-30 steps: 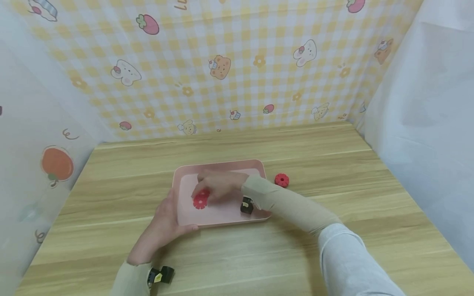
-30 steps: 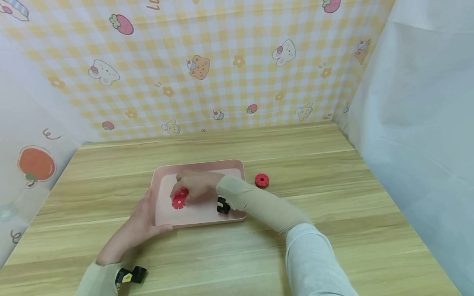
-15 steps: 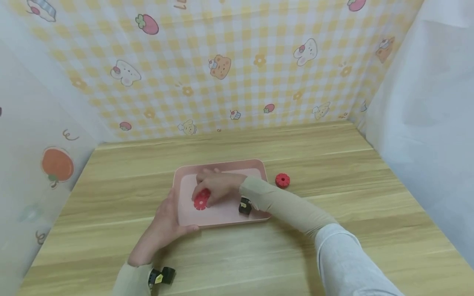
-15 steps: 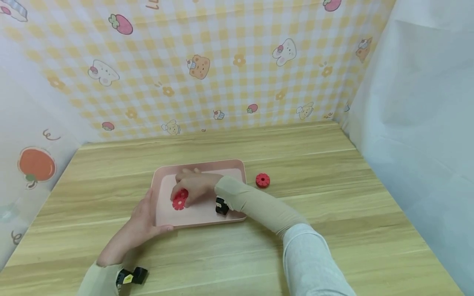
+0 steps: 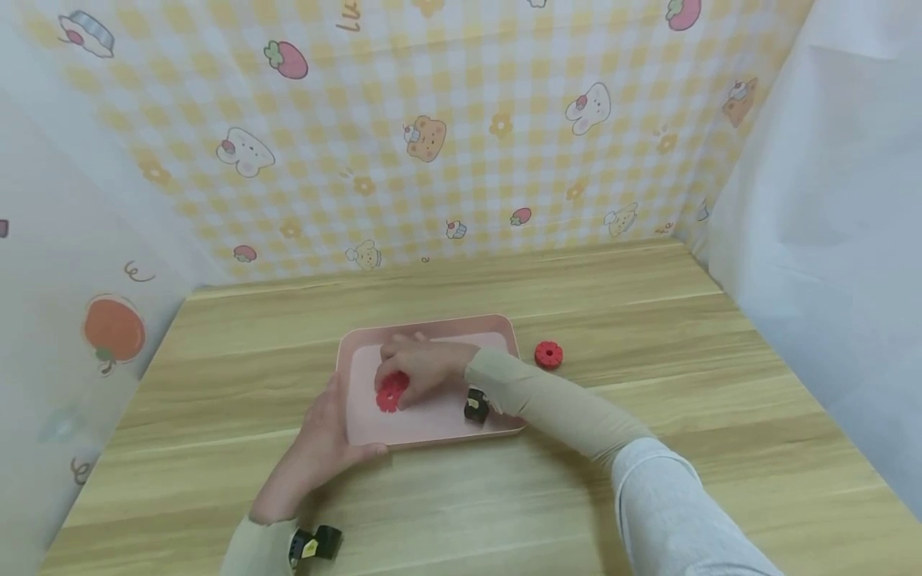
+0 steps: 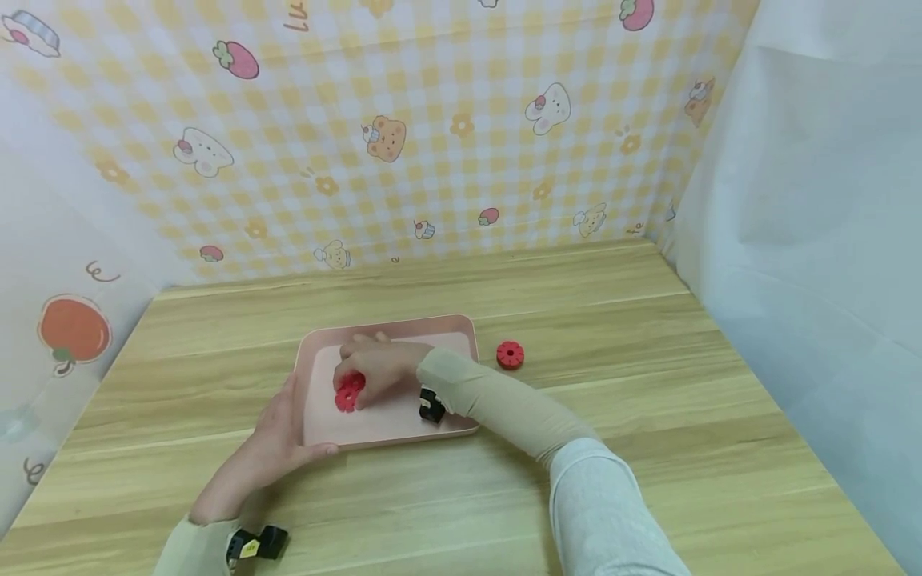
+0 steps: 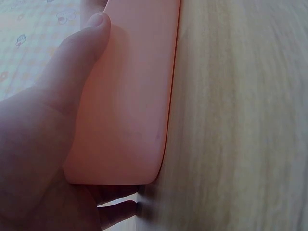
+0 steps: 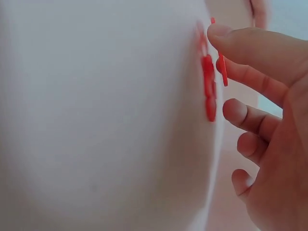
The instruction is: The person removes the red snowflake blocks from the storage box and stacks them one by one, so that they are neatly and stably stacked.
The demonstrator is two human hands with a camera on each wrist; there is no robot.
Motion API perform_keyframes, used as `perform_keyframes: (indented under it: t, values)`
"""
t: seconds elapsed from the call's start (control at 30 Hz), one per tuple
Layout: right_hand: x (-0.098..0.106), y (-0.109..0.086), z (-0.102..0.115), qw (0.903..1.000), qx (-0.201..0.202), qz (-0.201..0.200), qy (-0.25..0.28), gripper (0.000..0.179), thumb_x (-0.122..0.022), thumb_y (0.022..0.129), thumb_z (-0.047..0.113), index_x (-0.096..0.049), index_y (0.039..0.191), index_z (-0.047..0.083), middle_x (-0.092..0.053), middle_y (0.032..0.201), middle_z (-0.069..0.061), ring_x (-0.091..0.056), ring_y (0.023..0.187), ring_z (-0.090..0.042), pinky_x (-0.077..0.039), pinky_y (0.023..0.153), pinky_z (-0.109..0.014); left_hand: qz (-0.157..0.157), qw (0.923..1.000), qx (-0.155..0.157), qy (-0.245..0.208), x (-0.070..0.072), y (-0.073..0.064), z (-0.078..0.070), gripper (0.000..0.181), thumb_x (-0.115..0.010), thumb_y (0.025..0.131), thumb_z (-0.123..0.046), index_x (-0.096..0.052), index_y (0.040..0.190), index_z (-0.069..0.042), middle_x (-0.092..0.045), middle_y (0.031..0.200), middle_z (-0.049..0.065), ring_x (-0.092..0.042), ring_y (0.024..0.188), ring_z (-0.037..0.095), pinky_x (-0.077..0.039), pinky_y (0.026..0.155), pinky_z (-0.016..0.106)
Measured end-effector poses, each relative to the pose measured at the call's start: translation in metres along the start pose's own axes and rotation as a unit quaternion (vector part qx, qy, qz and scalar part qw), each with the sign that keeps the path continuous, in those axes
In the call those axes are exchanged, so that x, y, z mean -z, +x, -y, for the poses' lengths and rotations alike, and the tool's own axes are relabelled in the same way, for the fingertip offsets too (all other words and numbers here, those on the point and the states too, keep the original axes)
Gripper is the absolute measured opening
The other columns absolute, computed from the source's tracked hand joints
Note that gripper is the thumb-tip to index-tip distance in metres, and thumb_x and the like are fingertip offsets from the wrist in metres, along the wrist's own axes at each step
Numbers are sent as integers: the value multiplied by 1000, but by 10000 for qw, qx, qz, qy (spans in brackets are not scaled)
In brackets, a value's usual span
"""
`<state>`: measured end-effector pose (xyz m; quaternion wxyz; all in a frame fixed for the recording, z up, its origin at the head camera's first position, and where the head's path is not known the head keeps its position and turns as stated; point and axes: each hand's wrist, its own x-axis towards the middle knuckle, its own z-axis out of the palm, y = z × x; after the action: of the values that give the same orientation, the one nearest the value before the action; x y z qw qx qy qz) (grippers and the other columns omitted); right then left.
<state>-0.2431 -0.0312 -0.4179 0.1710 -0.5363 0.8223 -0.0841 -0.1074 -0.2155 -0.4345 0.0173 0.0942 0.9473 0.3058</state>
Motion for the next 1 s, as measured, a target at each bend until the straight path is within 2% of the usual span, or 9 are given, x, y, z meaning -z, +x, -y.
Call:
perform_keyframes:
  t: [0.1,0.2,0.37,0.53,0.77,1.0]
  values:
    - [3,-3,-2,10000,35,4,79,26,-74,81,35,-66,106,32,-53,98,14,-42,99,-6,-33,89,-32,-29,10000,-40,-3,-1,-1,1,130,-88,62,-42,-3,148,5,-30,142,35,-35,126,51,-35,100,66]
    - [8,-8,-6,9991,-62,32,414,22,-74,82,34,-66,102,29,-56,95,15,-47,96,-6,-39,89,-28,-92,9999,-105,-11,0,-1,0,130,-89,61,-42,-4,148,5,-32,141,35,-37,124,51,-36,99,65]
    - [18,-15,-10,9948,-445,143,906,22,-75,81,33,-65,100,28,-60,95,14,-52,90,-8,-46,82,-22,-206,9996,-213,-37,1,-1,0,129,-90,59,-40,-8,147,6,-37,137,34,-41,121,51,-38,97,65]
    - [31,-27,-5,9946,-669,189,775,23,-75,81,32,-66,102,26,-58,97,12,-50,93,-10,-44,82,-23,-173,9997,-143,-34,0,-2,0,128,-90,60,-39,-8,148,4,-36,138,32,-41,122,49,-38,98,65]
    - [35,-44,-8,9967,-699,-112,392,29,-75,80,37,-67,104,21,-58,93,9,-47,92,-11,-40,83,-24,-134,9998,-101,-84,1,-1,-1,127,-89,60,-42,-9,148,2,-38,137,29,-42,120,45,-40,97,64]
    - [35,-67,-14,9935,-1023,-439,249,31,-78,77,38,-68,101,21,-58,92,10,-49,90,-11,-40,84,-27,-138,9999,-41,-68,-2,1,0,127,-91,58,-39,-11,148,0,-40,135,27,-44,117,42,-41,97,63]
